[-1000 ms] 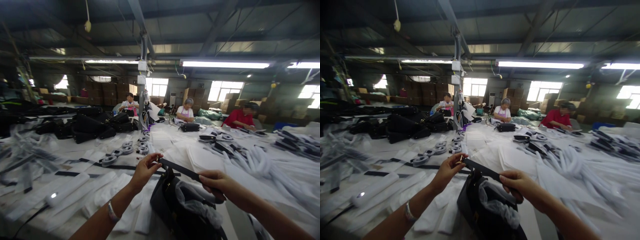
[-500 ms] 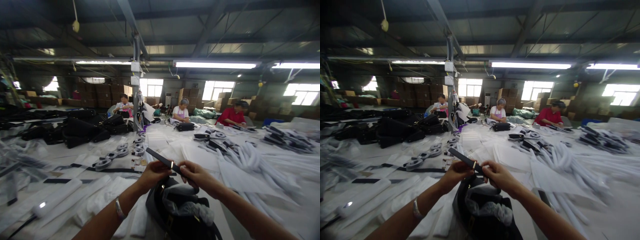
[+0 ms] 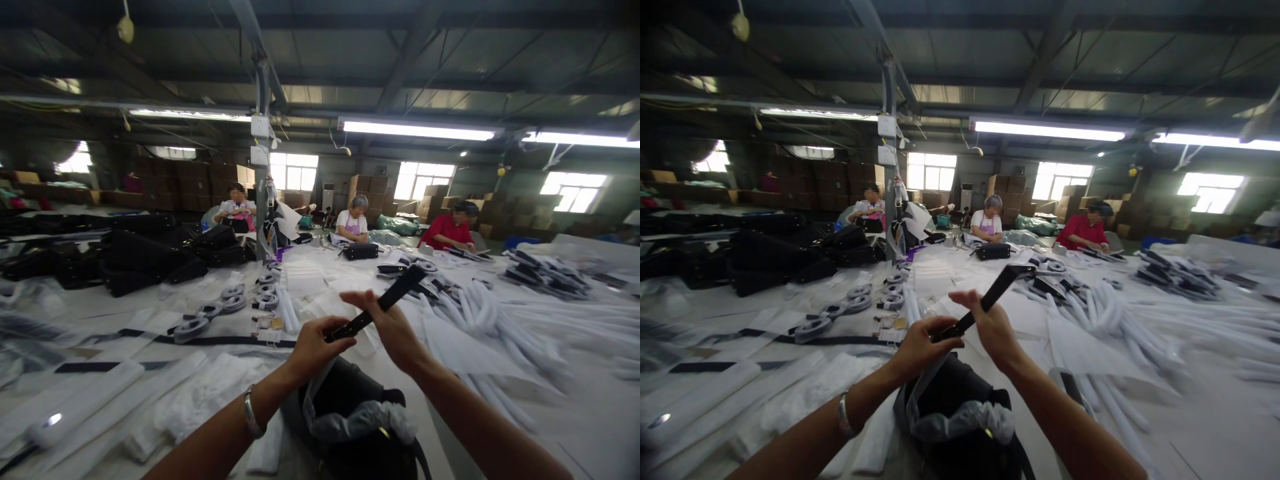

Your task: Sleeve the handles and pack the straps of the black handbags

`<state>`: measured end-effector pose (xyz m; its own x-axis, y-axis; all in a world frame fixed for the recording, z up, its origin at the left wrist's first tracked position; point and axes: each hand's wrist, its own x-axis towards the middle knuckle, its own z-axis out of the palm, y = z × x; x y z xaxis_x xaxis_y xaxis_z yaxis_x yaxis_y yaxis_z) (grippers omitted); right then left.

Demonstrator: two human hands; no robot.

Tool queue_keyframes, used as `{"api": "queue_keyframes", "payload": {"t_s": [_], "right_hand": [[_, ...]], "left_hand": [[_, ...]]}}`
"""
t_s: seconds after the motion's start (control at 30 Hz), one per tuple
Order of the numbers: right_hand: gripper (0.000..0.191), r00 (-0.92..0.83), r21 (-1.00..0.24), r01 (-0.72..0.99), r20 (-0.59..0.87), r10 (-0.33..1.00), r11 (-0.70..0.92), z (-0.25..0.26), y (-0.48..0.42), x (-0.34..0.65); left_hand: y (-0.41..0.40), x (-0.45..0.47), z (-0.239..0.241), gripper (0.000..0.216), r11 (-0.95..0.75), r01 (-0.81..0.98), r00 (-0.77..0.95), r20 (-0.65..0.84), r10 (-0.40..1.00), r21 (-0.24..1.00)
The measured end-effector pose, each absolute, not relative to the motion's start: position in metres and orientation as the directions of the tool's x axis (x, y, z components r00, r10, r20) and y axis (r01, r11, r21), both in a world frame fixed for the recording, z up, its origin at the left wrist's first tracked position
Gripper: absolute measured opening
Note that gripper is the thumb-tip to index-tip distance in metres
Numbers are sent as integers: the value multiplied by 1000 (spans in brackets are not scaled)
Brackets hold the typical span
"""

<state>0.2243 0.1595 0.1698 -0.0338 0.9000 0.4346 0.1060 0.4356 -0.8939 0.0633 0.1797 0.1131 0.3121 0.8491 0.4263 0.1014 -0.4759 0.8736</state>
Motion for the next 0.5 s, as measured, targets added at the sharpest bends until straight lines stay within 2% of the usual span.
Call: {"api": "queue_keyframes", "payload": {"t_s": [0.07,0.13,0.23,0.3,0.37,0.5], "right_hand": [[43,14,-894,-223,395,919,388,190,161,233],[40,92,-815,-442,373,923,374,203,163,243],[32,208,-771,-527,292,933,359,195,159,251],[28,139,-846,-455,243,960,280,174,150,249],[34,-5,-945,-278,182,983,174,151,140,244],[35,59,-972,89,222,973,217,124,128,242]], "left_hand": [[180,64,114,33,-457,120,309,405,861,881],[179,64,116,31,-464,140,326,402,856,874],[176,66,119,27,-456,179,355,375,857,872],[176,67,118,27,-440,184,359,356,862,879],[175,69,116,27,-449,178,375,362,854,876],[173,70,113,29,-500,194,407,395,824,844]]}}
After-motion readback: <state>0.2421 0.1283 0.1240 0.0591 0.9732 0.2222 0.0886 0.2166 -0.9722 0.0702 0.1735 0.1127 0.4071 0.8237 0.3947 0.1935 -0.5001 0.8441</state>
